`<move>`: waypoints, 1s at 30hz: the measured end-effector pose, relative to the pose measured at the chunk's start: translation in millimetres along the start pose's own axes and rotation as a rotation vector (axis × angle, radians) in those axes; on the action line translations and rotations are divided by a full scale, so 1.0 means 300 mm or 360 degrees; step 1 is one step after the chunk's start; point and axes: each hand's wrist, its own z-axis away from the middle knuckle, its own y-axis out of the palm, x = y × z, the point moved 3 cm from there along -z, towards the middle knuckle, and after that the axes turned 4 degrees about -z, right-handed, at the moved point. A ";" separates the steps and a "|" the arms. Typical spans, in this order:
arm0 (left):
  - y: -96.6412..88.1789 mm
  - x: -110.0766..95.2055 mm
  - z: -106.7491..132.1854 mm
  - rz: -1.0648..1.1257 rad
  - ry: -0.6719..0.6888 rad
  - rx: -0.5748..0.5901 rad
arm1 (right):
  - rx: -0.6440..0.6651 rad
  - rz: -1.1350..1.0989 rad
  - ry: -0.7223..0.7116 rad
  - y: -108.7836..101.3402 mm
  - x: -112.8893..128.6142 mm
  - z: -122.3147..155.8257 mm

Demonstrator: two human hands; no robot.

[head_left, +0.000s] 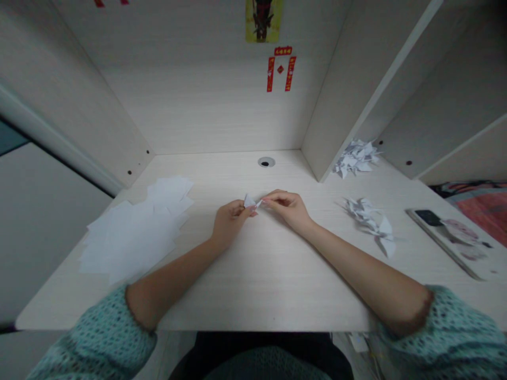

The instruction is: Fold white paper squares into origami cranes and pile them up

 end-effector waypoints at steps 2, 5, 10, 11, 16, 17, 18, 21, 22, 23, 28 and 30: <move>0.002 0.003 -0.002 0.0034 -0.0012 0.0024 | -0.0007 -0.0007 -0.0019 0.001 0.004 0.001; 0.005 0.009 -0.006 0.0098 -0.0027 0.0061 | -0.0022 -0.0011 -0.0038 0.003 0.006 0.003; 0.007 0.010 -0.007 0.0102 -0.0046 0.0070 | -0.0020 -0.0026 0.0025 0.001 -0.006 0.004; 0.006 0.008 -0.006 0.0089 -0.0047 0.0069 | -0.0019 -0.0033 0.0044 0.000 -0.009 0.004; 0.006 -0.003 -0.002 0.0075 -0.0064 0.0068 | -0.0002 -0.0028 0.0070 -0.005 -0.015 -0.001; 0.006 -0.005 -0.001 0.0077 -0.0070 0.0067 | 0.0005 -0.0024 0.0081 -0.005 -0.015 -0.001; 0.006 -0.006 -0.001 0.0078 -0.0073 0.0065 | 0.0011 -0.0030 0.0102 -0.005 -0.017 -0.002; 0.007 -0.008 0.000 0.0078 -0.0066 0.0067 | 0.0022 -0.0082 0.0180 -0.002 -0.020 0.000; 0.008 -0.007 0.000 0.0075 -0.0062 0.0067 | 0.0019 -0.0100 0.0193 -0.001 -0.020 0.000; 0.008 -0.005 -0.001 0.0069 -0.0056 0.0068 | 0.0012 -0.0115 0.0198 0.000 -0.020 0.001; 0.009 0.008 -0.005 0.0022 -0.0040 0.0072 | -0.0046 -0.0165 0.0217 0.008 -0.013 0.008; 0.008 0.008 -0.005 0.0016 -0.0036 0.0067 | -0.0075 -0.0158 0.0237 0.012 -0.010 0.011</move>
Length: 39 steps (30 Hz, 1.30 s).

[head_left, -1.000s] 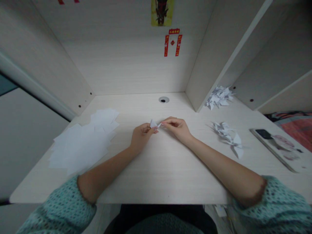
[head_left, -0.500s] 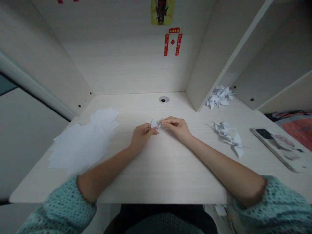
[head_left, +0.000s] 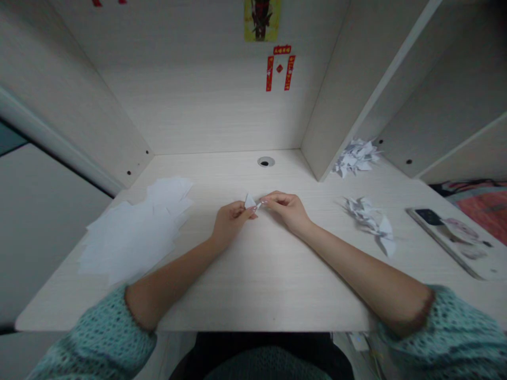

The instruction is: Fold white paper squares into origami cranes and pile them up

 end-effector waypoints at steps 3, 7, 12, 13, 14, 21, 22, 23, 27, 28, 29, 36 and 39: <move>-0.001 -0.005 0.002 0.0009 0.0003 -0.0014 | -0.0063 0.0017 0.0015 0.005 0.005 0.004; -0.001 -0.009 0.003 0.0019 0.0010 -0.0025 | -0.0094 -0.0035 0.0058 0.010 0.002 0.006; 0.001 -0.004 0.002 0.0027 0.0013 -0.0020 | -0.0086 -0.0087 0.0108 0.011 -0.010 0.002; 0.001 -0.002 0.002 0.0037 0.0014 -0.0017 | -0.0085 -0.0091 0.0120 0.011 -0.012 0.002; 0.002 -0.001 0.002 0.0046 0.0015 -0.0016 | -0.0083 -0.0090 0.0131 0.011 -0.014 0.001; 0.000 0.005 0.000 0.0051 -0.0043 -0.0024 | -0.0084 -0.0148 0.0178 0.002 -0.022 -0.004; -0.001 0.006 -0.001 0.0052 -0.0058 -0.0028 | -0.0099 -0.0156 0.0176 -0.003 -0.024 -0.006; -0.001 0.007 -0.002 0.0054 -0.0070 -0.0031 | -0.0115 -0.0156 0.0166 -0.007 -0.024 -0.009; -0.001 0.012 -0.004 0.0068 -0.0076 -0.0027 | -0.0123 -0.0066 0.0109 -0.018 -0.018 -0.015; -0.001 0.013 -0.005 0.0065 -0.0072 -0.0031 | -0.0112 -0.0027 0.0086 -0.018 -0.014 -0.015; -0.001 0.014 -0.005 0.0060 -0.0069 -0.0030 | -0.0095 0.0014 0.0062 -0.017 -0.010 -0.015; 0.003 0.011 -0.002 0.0097 -0.0055 -0.0009 | -0.0040 0.0221 -0.0004 -0.010 0.007 -0.008; 0.004 0.015 -0.002 0.0078 -0.0063 -0.0002 | -0.0023 0.0238 0.0022 -0.008 0.004 -0.008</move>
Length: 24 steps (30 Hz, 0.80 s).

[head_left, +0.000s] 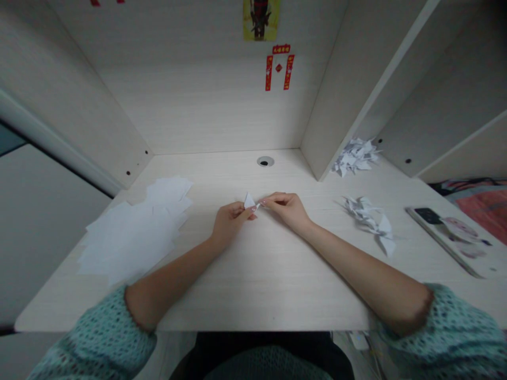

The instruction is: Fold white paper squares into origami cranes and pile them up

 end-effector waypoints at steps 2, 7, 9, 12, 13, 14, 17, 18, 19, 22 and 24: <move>0.000 0.003 0.000 -0.0014 0.0002 0.0002 | 0.0007 -0.0013 0.0018 0.003 -0.007 0.000; 0.001 0.008 -0.001 -0.0035 0.0020 0.0025 | 0.0010 -0.0084 0.0077 0.018 -0.035 0.005; 0.002 0.007 0.000 -0.0048 0.0022 0.0037 | -0.0001 -0.0039 0.0077 0.023 -0.040 0.008; 0.004 0.000 0.003 -0.0062 0.0024 0.0044 | -0.0017 0.0085 0.0022 0.026 -0.036 0.012; 0.004 -0.003 0.004 -0.0067 0.0027 0.0040 | -0.0020 0.0114 0.0003 0.027 -0.034 0.012; 0.004 -0.006 0.004 -0.0076 0.0030 0.0034 | -0.0024 0.0134 -0.0012 0.026 -0.032 0.012; 0.003 -0.010 0.005 -0.0117 0.0031 0.0007 | -0.0034 0.0121 0.0010 0.024 -0.027 0.011; 0.002 -0.009 0.004 -0.0117 0.0027 -0.0003 | -0.0039 0.0090 0.0031 0.023 -0.025 0.010; 0.001 -0.007 0.002 -0.0106 0.0021 -0.0011 | -0.0047 0.0051 0.0047 0.021 -0.022 0.008; -0.003 -0.001 -0.003 -0.0029 -0.0008 -0.0021 | -0.0120 -0.0074 0.0028 0.012 -0.009 0.003; -0.005 0.002 -0.006 0.0001 -0.0032 -0.0020 | -0.0180 -0.0096 -0.0015 0.004 -0.004 0.000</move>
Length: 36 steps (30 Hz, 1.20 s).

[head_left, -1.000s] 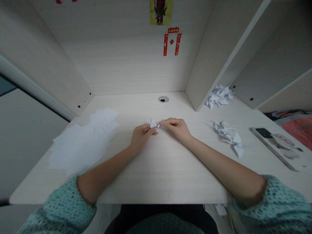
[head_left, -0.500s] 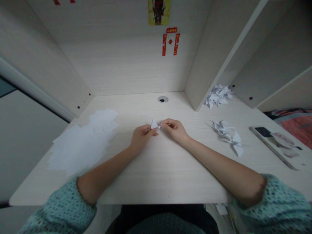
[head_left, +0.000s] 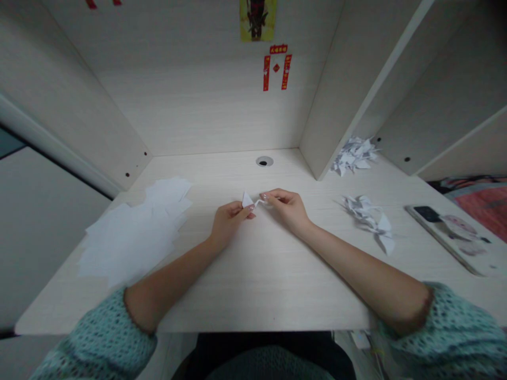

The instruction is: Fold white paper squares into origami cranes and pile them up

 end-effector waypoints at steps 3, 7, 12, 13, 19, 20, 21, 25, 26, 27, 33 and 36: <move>-0.004 -0.002 -0.001 0.0008 -0.0025 -0.0016 | -0.0037 0.0046 -0.0025 -0.008 -0.004 -0.003; -0.006 -0.010 0.001 0.0016 -0.0047 -0.0056 | -0.0036 0.0130 -0.0058 -0.009 -0.005 0.001; -0.006 -0.014 0.003 0.0024 -0.0042 -0.0090 | -0.0025 0.0231 -0.0152 -0.006 0.014 0.009; -0.005 -0.014 0.003 0.0025 -0.0043 -0.0090 | -0.0016 0.0257 -0.0173 -0.005 0.017 0.010; -0.003 -0.016 0.002 0.0033 -0.0054 -0.0061 | 0.0002 0.0388 -0.0305 0.001 0.029 0.019; -0.002 -0.016 0.002 0.0035 -0.0056 -0.0055 | -0.0001 0.0405 -0.0324 0.002 0.031 0.020; -0.002 -0.015 0.002 0.0038 -0.0058 -0.0051 | 0.0001 0.0420 -0.0340 0.003 0.033 0.022; -0.002 -0.009 0.000 0.0041 -0.0068 -0.0054 | 0.0043 0.0435 -0.0360 0.005 0.034 0.023; -0.002 -0.007 0.000 0.0041 -0.0068 -0.0053 | 0.0053 0.0430 -0.0342 0.005 0.031 0.021; -0.003 -0.006 0.000 0.0045 -0.0068 -0.0052 | 0.0055 0.0417 -0.0314 0.003 0.027 0.019; -0.002 -0.007 0.001 0.0013 -0.0048 -0.0034 | -0.0032 0.0185 -0.0121 -0.009 0.002 0.005; 0.000 -0.005 0.003 0.0001 -0.0040 -0.0024 | 0.0028 0.0158 -0.0142 -0.004 0.006 0.006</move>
